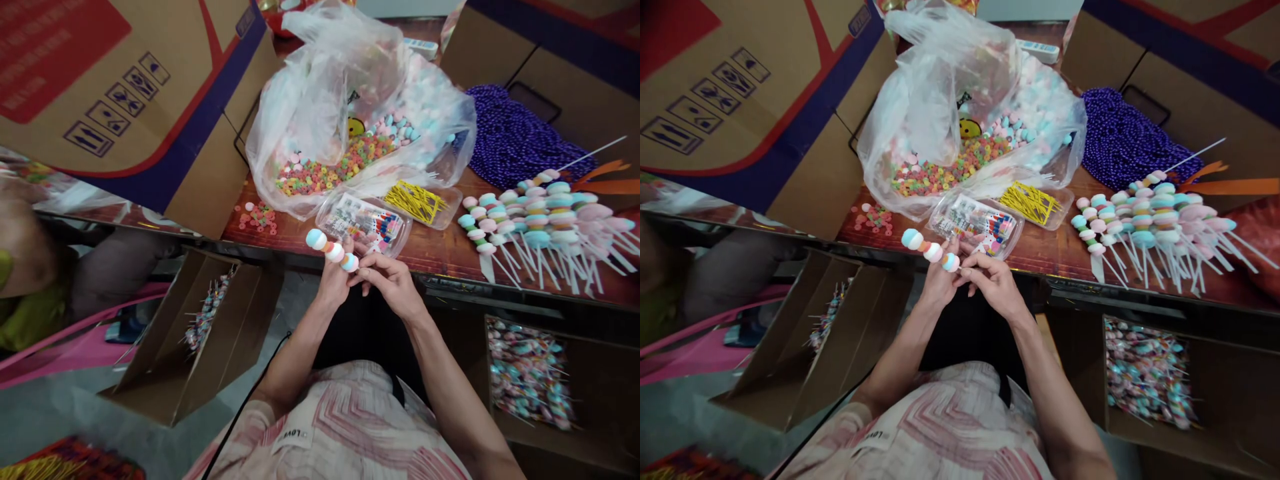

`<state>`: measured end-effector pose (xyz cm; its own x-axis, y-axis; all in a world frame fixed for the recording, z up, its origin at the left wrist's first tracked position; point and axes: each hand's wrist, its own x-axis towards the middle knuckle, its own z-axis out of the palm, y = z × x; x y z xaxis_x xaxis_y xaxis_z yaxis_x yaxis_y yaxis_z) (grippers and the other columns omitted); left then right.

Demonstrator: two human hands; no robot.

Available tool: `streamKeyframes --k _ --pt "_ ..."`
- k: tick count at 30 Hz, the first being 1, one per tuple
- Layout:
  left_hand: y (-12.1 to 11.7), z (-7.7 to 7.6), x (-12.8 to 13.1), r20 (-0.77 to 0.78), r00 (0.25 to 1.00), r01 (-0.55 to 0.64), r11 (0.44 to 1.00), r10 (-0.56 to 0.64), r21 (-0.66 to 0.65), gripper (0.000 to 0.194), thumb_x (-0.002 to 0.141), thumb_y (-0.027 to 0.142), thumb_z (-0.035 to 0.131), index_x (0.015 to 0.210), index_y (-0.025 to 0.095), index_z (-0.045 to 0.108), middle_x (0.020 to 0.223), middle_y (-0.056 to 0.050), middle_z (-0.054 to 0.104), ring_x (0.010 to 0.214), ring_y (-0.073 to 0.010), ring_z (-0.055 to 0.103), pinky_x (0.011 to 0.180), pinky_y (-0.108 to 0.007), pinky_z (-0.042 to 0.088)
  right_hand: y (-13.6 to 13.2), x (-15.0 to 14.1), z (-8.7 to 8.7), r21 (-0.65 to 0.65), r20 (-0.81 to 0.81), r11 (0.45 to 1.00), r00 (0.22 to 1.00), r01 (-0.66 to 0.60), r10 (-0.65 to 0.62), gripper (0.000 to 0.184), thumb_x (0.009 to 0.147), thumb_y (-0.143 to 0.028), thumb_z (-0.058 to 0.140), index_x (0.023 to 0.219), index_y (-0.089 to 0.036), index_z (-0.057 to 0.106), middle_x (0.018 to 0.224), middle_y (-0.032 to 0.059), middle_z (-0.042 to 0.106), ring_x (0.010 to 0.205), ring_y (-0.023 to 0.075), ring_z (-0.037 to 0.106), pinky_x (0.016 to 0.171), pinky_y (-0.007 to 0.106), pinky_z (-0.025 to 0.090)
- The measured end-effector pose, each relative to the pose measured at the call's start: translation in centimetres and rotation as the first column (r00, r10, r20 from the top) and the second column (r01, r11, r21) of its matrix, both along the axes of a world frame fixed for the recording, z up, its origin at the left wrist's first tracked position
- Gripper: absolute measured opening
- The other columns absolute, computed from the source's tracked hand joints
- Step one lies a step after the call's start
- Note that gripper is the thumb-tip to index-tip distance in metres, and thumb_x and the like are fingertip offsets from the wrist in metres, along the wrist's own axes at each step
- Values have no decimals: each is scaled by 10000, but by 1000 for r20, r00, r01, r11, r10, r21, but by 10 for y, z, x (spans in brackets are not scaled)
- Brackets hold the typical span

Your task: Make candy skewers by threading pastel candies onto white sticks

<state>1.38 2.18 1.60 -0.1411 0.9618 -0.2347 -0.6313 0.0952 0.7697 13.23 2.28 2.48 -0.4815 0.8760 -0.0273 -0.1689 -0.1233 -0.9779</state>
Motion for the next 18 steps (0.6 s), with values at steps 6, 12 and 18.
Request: streamKeyframes --k 6,12,18 --pt "-6 10 -2 -1 997 77 996 -77 35 382 806 562 713 912 199 662 997 -83 756 971 -243 722 704 -298 597 2 5 3 -19 -7 991 991 -135 135 224 887 -389 696 851 -174 644 649 0 683 570 148 700 497 217 515" --pt "-7 5 0 31 998 59 998 -59 -12 401 781 577 730 864 187 684 915 -104 756 792 -220 725 487 -234 507 -3 -3 -1 7 -43 998 997 -56 56 243 879 -416 698 830 -181 658 684 13 695 600 147 679 520 244 531" --pt "-7 4 3 40 999 -23 1000 24 -20 391 727 541 793 886 200 689 1004 -98 760 674 -153 648 441 -214 406 -5 -9 -1 80 33 993 995 87 -90 251 865 -431 704 789 -194 672 686 9 682 598 144 650 515 254 521"
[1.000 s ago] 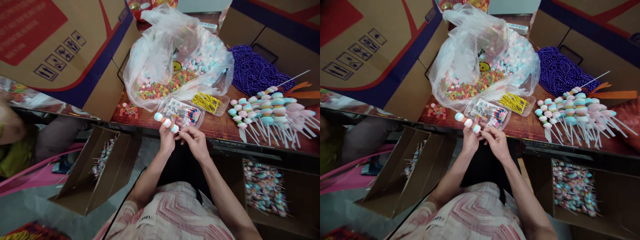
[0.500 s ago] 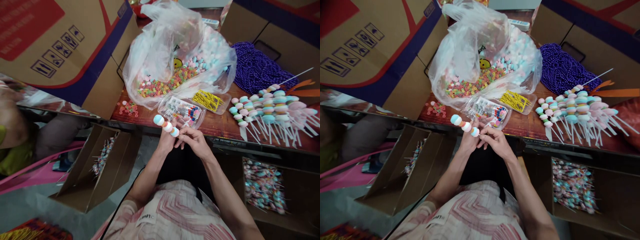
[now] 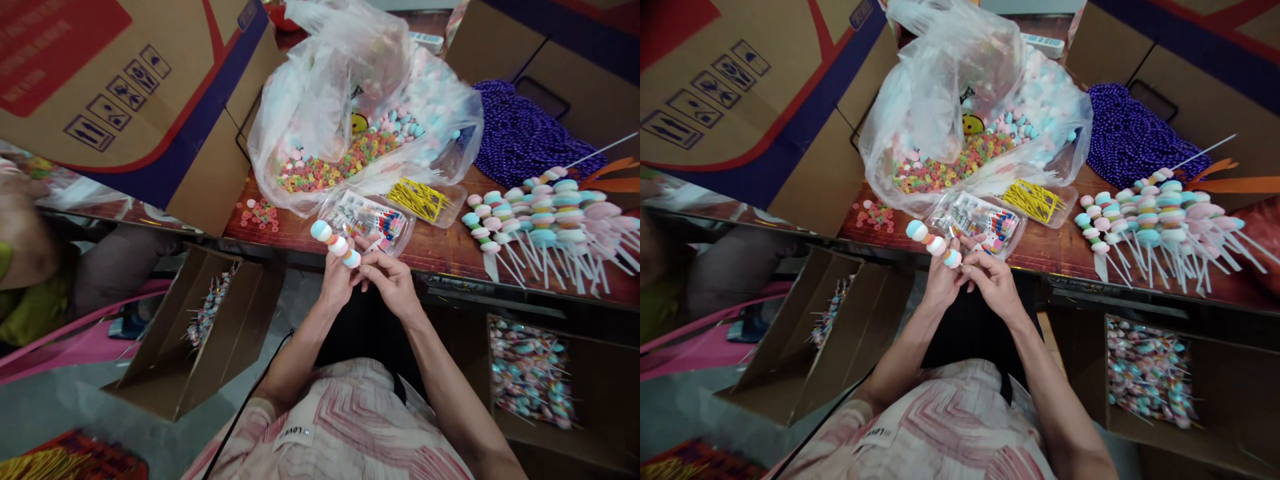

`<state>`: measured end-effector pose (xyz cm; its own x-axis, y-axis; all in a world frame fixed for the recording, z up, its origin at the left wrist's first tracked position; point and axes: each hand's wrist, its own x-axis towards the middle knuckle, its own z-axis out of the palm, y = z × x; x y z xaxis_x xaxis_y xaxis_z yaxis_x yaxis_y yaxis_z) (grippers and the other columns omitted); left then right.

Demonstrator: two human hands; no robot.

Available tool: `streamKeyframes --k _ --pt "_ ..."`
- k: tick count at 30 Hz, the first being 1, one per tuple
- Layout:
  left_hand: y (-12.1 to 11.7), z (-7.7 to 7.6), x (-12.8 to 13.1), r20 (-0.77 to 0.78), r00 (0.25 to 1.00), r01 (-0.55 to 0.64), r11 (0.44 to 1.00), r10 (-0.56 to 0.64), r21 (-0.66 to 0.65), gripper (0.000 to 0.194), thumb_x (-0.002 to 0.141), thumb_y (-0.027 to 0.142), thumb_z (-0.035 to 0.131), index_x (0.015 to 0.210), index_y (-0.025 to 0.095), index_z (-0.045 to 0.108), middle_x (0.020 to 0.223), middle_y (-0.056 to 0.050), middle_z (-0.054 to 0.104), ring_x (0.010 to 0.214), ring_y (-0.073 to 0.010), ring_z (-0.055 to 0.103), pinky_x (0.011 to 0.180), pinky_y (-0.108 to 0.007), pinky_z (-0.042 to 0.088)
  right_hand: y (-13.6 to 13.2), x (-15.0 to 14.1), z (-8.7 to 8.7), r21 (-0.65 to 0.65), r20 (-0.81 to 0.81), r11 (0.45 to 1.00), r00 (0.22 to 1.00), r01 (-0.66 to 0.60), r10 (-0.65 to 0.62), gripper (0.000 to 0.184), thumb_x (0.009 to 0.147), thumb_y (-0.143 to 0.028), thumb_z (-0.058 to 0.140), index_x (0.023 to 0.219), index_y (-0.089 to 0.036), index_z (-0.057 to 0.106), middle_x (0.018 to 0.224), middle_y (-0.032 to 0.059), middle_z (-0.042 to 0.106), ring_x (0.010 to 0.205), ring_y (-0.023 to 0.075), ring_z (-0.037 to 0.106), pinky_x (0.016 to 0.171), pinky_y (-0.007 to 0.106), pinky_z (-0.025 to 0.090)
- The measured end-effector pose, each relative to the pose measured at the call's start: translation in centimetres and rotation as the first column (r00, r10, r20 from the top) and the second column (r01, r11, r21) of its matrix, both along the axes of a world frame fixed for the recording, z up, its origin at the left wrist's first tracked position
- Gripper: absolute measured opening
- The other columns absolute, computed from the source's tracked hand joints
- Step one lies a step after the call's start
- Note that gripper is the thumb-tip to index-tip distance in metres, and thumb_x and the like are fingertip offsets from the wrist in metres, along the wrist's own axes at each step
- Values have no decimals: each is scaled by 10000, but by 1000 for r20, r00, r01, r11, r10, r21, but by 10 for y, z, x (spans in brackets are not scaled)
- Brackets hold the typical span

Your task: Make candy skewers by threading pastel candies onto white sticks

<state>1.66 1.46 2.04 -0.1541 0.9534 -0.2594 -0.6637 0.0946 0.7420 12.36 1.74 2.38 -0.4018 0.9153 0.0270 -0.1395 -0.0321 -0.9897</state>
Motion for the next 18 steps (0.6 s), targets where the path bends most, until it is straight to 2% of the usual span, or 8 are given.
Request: streamKeyframes --k 2,4,7,12,15,18 --pt "0 -1 -1 -12 999 -32 999 32 -9 400 716 548 802 867 198 678 944 -82 753 675 -141 629 462 -206 397 1 1 -1 6 5 1000 1000 -14 14 241 863 -418 707 791 -191 673 684 11 682 609 148 661 510 248 513" --pt "1 -4 -2 -30 996 -79 997 78 -21 411 703 555 810 820 191 659 783 -41 708 620 -115 585 468 -200 376 1 1 -3 6 4 1000 1000 -17 17 225 873 -397 696 793 -188 673 678 10 685 602 142 658 513 244 509" --pt "2 -11 -5 -55 988 -143 989 141 -35 433 679 543 834 709 177 605 563 43 528 489 -63 449 438 -197 310 0 2 -5 4 15 1000 1000 -7 7 207 889 -375 679 803 -186 675 670 12 693 590 137 647 524 243 504" --pt "2 -14 -5 -72 985 -160 987 158 -26 475 634 525 863 622 160 561 542 60 478 489 -45 428 445 -182 314 1 2 -1 -9 10 1000 1000 -4 4 214 875 -384 696 793 -187 678 675 13 705 560 133 635 541 258 516" --pt "0 -12 -3 -53 989 -144 988 141 -54 485 579 536 881 615 157 579 548 59 516 472 -40 437 428 -175 320 2 2 0 -45 -18 998 999 40 -41 240 860 -406 713 773 -189 657 680 11 699 563 143 658 531 259 527" --pt "1 -13 -5 -19 989 -150 986 149 -70 446 558 504 897 665 158 636 588 48 578 497 -51 505 461 -173 397 2 3 -2 -86 -52 994 997 61 -65 259 840 -410 737 759 -189 628 697 5 680 576 158 695 482 238 508"
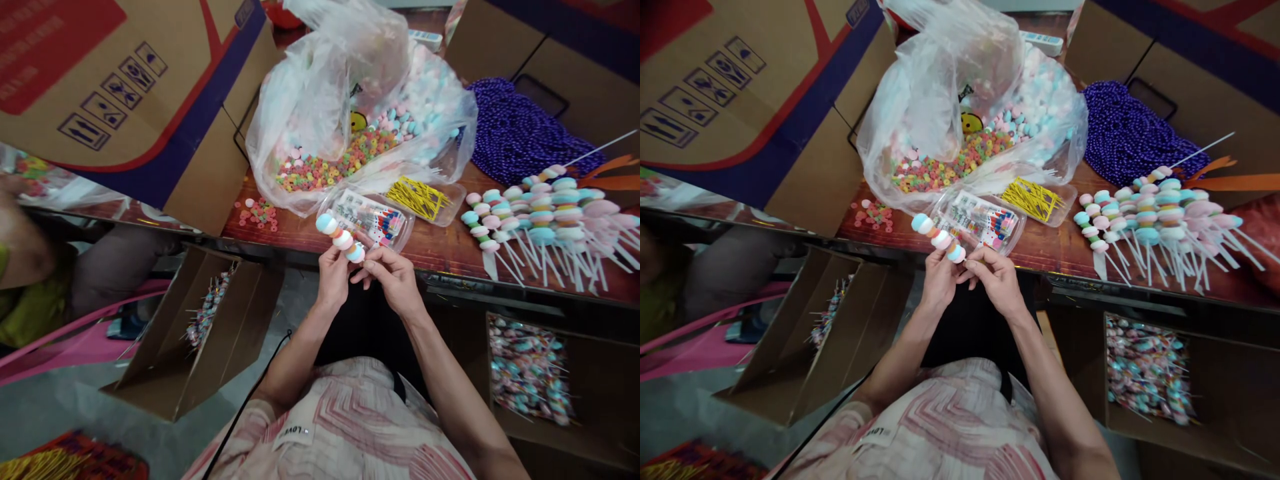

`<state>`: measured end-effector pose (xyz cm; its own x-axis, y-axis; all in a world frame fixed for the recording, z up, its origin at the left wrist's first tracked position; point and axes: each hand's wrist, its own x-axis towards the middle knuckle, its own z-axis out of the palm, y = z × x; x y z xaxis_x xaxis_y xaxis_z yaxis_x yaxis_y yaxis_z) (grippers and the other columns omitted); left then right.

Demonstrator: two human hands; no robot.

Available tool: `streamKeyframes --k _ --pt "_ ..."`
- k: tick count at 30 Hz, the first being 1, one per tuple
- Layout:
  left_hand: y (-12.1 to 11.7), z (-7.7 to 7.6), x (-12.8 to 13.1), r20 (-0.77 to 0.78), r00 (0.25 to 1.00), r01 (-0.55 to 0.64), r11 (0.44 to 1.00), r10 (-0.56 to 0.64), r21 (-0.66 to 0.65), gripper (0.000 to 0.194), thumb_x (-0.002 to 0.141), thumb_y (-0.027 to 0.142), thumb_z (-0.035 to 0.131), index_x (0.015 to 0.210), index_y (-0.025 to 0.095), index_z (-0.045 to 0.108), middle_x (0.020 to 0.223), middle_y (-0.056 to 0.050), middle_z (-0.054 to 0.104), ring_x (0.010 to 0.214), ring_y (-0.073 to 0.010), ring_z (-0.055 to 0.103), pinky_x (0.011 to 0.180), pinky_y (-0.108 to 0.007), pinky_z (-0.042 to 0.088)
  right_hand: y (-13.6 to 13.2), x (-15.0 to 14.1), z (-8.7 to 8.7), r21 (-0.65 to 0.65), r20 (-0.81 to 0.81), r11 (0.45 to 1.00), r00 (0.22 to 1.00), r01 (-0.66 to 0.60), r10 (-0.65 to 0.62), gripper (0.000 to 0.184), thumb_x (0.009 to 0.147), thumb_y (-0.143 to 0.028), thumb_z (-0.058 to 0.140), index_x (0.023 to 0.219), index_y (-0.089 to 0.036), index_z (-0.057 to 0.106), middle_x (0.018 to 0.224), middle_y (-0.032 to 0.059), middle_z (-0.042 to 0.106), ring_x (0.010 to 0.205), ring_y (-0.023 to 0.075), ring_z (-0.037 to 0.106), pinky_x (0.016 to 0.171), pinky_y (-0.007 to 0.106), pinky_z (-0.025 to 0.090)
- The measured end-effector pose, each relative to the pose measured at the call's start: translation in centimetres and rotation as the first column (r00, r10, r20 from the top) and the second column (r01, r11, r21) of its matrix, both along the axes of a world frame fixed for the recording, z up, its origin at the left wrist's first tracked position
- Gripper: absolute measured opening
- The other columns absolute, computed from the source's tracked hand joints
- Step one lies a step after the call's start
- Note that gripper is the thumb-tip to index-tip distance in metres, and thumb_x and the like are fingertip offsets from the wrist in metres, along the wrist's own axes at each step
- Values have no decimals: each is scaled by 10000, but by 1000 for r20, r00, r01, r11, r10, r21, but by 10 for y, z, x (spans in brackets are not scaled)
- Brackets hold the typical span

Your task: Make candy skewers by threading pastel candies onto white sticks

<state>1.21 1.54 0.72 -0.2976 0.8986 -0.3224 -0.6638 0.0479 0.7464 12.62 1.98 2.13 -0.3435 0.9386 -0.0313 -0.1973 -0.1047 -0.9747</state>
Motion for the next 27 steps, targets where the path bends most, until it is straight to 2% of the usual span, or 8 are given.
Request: streamKeyframes --k 6,9,14,19,27 --pt "2 -2 -8 32 997 -64 997 65 -31 330 596 351 903 750 156 685 662 26 644 581 -82 612 555 -196 498 0 1 -4 -48 -17 999 1000 -18 17 281 824 -422 753 773 -180 619 696 -4 653 573 166 714 462 221 497" --pt "1 -3 -10 28 998 -60 997 62 -48 347 580 354 906 774 163 691 710 15 676 611 -90 632 584 -205 504 1 1 -4 -72 -28 997 999 -28 26 298 817 -433 760 779 -178 611 669 -11 645 579 173 721 456 214 492" --pt "0 -6 -13 13 1000 -22 998 23 -53 402 563 431 905 799 170 710 722 4 690 612 -98 639 569 -203 489 3 3 -4 -74 -14 995 998 -62 61 296 823 -422 759 766 -172 609 749 17 691 584 167 726 456 209 488" --pt "-2 -8 -16 -16 1000 -5 997 4 -83 348 610 408 876 814 179 712 752 -7 700 644 -110 651 573 -207 473 5 5 -4 -93 -6 994 999 -52 52 291 821 -429 756 780 -175 620 619 -14 648 559 171 717 441 206 483" --pt "2 -8 -14 -20 995 -95 991 94 -91 291 598 321 881 736 171 674 695 23 667 621 -90 623 615 -215 468 8 6 -1 -86 4 993 997 -75 76 282 821 -425 752 780 -173 632 607 -11 653 556 175 719 437 208 486"
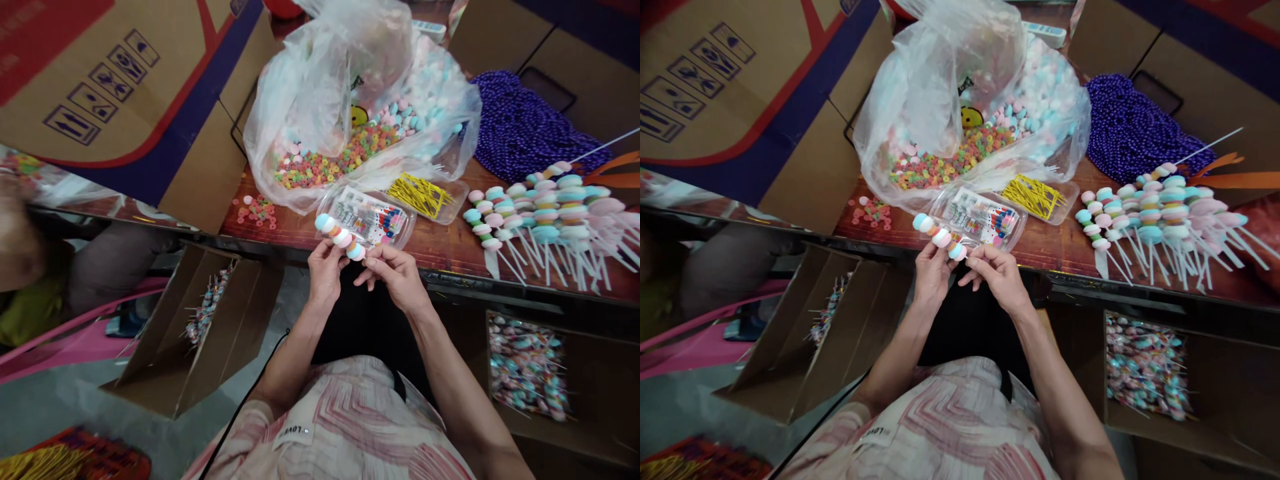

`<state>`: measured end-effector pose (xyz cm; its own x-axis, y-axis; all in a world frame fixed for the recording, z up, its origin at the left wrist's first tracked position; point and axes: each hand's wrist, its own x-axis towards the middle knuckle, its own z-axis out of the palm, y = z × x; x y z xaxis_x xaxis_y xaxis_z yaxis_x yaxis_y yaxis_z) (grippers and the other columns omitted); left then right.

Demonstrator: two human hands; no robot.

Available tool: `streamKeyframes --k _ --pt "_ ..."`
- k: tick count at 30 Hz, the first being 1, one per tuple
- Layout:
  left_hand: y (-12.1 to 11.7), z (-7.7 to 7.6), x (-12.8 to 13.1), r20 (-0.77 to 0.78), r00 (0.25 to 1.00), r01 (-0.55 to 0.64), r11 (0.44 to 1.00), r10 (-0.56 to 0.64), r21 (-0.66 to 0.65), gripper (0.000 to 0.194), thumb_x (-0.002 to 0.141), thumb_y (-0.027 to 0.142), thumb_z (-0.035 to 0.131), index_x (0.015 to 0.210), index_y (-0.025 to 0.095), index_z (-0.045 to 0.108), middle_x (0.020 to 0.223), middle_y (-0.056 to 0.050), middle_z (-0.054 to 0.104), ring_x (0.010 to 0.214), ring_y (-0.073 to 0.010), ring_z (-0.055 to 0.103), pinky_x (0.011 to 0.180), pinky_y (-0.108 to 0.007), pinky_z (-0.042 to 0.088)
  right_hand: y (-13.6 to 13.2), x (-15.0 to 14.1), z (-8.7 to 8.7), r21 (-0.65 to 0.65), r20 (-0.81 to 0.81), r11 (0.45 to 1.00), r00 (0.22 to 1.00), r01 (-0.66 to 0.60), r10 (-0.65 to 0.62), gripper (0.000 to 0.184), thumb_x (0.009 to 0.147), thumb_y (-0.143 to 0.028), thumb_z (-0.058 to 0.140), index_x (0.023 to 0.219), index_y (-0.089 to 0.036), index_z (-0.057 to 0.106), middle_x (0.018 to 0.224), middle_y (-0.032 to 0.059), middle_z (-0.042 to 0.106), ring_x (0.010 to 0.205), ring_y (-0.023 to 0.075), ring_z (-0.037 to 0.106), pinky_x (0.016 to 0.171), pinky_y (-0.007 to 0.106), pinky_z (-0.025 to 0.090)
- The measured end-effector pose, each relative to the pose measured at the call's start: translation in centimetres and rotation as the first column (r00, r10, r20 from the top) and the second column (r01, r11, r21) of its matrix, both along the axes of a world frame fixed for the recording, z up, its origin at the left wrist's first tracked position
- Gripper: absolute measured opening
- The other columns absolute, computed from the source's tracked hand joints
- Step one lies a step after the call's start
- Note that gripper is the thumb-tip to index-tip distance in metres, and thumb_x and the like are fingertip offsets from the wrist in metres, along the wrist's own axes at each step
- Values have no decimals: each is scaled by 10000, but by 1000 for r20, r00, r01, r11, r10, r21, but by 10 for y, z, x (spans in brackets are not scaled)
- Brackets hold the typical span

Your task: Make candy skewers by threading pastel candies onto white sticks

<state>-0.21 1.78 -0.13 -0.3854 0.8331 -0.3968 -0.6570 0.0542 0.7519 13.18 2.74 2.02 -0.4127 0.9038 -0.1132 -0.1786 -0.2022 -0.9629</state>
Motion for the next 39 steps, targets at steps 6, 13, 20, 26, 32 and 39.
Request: streamKeyframes --k 6,13,20,26,32,39 --pt "2 -1 0 19 999 -42 999 42 -5 341 618 370 886 720 167 631 647 35 653 579 -66 606 579 -186 420 4 8 5 1 -52 996 995 87 -87 249 802 -387 779 796 -184 636 627 -30 633 575 182 731 437 204 482" --pt "7 4 -4 139 990 -15 996 26 -83 342 663 374 876 812 181 637 717 23 687 618 -87 657 572 -198 418 -6 24 10 50 -18 978 980 200 -199 208 825 -374 767 814 -189 672 691 -5 654 567 176 714 449 231 488" --pt "12 13 -14 251 965 -37 984 81 -174 217 766 283 812 802 161 637 653 19 664 605 -86 657 556 -177 438 -32 55 6 233 176 889 882 394 -437 100 875 -305 712 859 -209 732 783 14 697 559 127 652 477 242 491" --pt "13 20 -13 261 960 -43 978 97 -206 197 787 269 799 781 159 636 630 27 651 587 -82 655 550 -172 438 -45 64 3 319 305 874 833 367 -462 89 905 -271 669 876 -212 729 864 24 715 569 109 618 500 248 491" --pt "12 15 -13 253 963 -40 981 88 -191 230 788 296 801 760 162 616 627 32 631 614 -89 666 559 -177 437 -46 65 -1 418 366 860 812 294 -455 105 930 -244 630 871 -219 713 1008 30 713 599 98 617 508 248 474" --pt "12 10 -12 119 990 -57 993 69 -103 338 721 390 841 774 179 583 601 62 588 594 -93 668 558 -185 448 -43 76 2 569 506 816 739 101 -444 97 945 -216 604 935 -222 701 924 20 710 571 97 575 567 266 473"
